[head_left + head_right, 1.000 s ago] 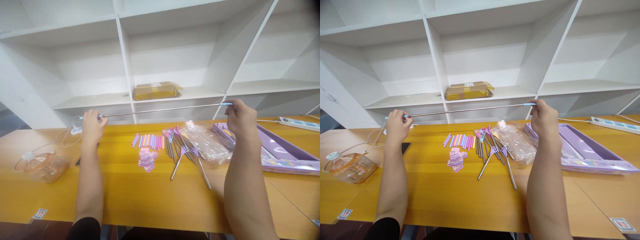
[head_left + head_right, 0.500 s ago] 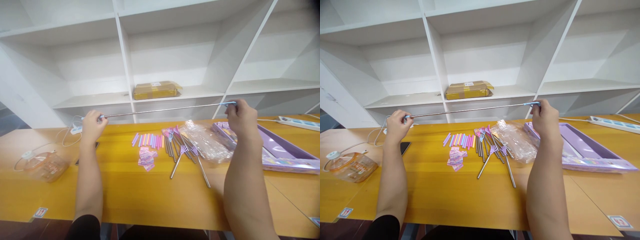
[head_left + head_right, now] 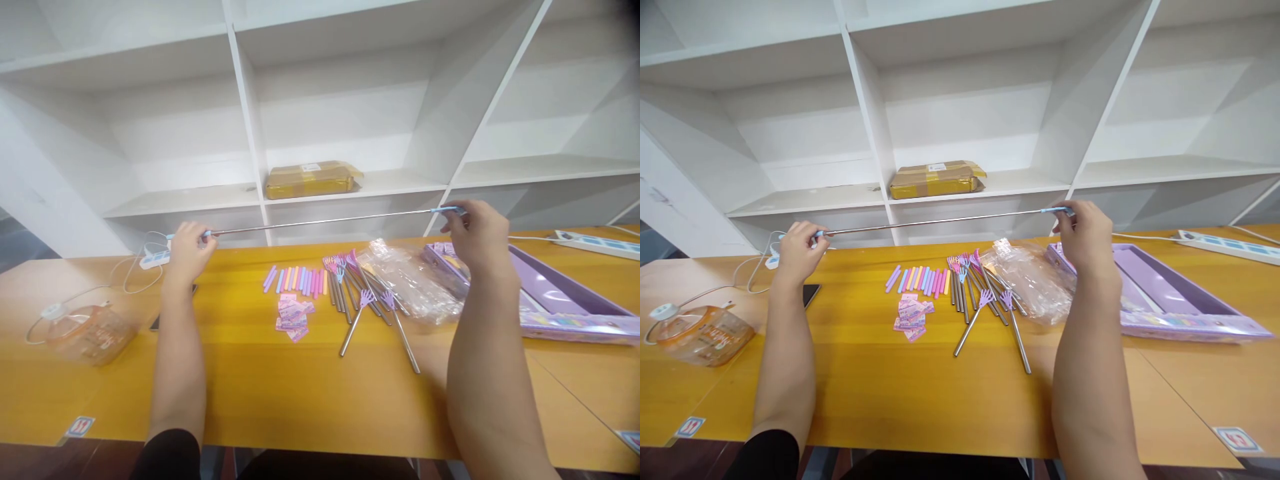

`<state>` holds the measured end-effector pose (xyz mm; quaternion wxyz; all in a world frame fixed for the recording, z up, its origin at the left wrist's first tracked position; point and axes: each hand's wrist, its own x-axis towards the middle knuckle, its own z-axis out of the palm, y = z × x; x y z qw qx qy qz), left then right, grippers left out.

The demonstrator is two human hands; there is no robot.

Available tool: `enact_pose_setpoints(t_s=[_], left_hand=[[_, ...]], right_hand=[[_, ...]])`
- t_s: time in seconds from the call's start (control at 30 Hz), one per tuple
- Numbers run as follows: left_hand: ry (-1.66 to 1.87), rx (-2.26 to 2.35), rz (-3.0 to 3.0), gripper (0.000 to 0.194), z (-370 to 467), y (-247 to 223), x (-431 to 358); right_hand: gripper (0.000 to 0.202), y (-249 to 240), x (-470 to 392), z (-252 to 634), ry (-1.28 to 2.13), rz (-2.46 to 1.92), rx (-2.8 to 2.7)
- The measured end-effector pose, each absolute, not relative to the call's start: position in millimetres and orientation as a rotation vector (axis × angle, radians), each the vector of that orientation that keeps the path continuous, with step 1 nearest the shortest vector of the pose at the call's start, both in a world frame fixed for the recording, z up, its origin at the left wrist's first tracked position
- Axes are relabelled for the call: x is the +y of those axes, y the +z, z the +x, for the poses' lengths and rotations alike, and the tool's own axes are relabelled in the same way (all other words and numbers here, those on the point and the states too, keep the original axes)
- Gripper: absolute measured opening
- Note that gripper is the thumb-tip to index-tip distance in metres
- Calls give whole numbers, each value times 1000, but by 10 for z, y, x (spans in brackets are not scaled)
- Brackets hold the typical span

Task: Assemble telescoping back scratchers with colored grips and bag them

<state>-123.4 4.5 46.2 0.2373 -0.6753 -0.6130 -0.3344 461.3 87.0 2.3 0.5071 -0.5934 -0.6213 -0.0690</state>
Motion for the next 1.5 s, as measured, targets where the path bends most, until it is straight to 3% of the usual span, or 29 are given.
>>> enact_pose_setpoints(t_s=[0.33, 1.13, 1.5], left_hand=[[-768, -1628, -1957, 34, -1267, 411, 82], [-617, -1581, -2062, 33, -1027, 447, 7], [-537, -1458, -2190, 46, -620, 207, 149]], right_hand=[[28, -10, 910, 4492, -244, -1332, -1534], [32, -112, 954, 4699, -341, -1418, -1495], [32, -109, 1037, 4440, -380, -1233, -1693]])
